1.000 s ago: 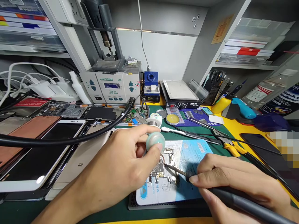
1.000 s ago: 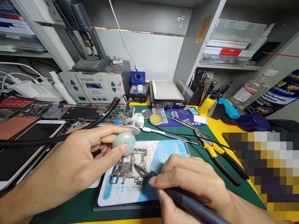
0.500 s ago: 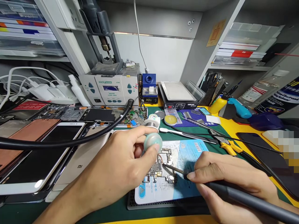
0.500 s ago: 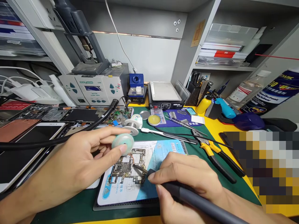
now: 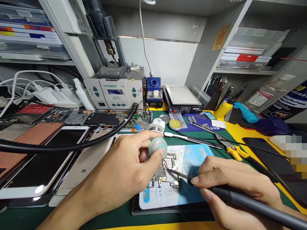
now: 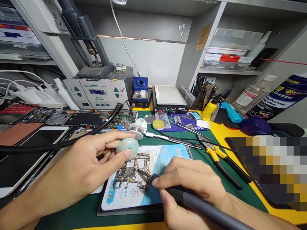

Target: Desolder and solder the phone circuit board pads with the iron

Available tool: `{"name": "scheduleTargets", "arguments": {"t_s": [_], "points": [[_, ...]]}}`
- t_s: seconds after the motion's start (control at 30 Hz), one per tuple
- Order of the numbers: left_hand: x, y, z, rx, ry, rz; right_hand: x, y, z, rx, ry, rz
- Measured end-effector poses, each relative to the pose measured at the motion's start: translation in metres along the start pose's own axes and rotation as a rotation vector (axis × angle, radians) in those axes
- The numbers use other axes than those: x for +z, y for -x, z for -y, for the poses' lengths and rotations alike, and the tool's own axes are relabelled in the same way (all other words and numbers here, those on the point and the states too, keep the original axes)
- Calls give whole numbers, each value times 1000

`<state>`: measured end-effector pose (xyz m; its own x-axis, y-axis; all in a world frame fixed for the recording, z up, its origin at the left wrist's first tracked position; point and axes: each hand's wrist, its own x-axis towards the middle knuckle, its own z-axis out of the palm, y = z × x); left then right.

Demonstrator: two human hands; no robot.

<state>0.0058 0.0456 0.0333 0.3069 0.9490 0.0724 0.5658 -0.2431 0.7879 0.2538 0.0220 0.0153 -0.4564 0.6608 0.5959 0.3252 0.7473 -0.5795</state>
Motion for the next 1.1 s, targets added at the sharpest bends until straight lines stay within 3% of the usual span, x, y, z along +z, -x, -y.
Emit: {"name": "scheduleTargets", "arguments": {"t_s": [0.37, 0.5, 0.57, 0.87, 1.1], "points": [[0, 0, -7, -20, 0, -58, 0, -3, -1, -30, 6, -2], [-2, -1, -8, -31, -37, 2, 2, 2, -2, -17, 21, -30], [-4, -2, -7, -35, -43, 31, 3, 4, -3, -12, 17, -69], [3, -1, 10, -8, -12, 12, -1, 1, -1, 7, 38, 21], [3, -1, 10, -10, 4, 25, -1, 2, -3, -14, 23, 16]]}}
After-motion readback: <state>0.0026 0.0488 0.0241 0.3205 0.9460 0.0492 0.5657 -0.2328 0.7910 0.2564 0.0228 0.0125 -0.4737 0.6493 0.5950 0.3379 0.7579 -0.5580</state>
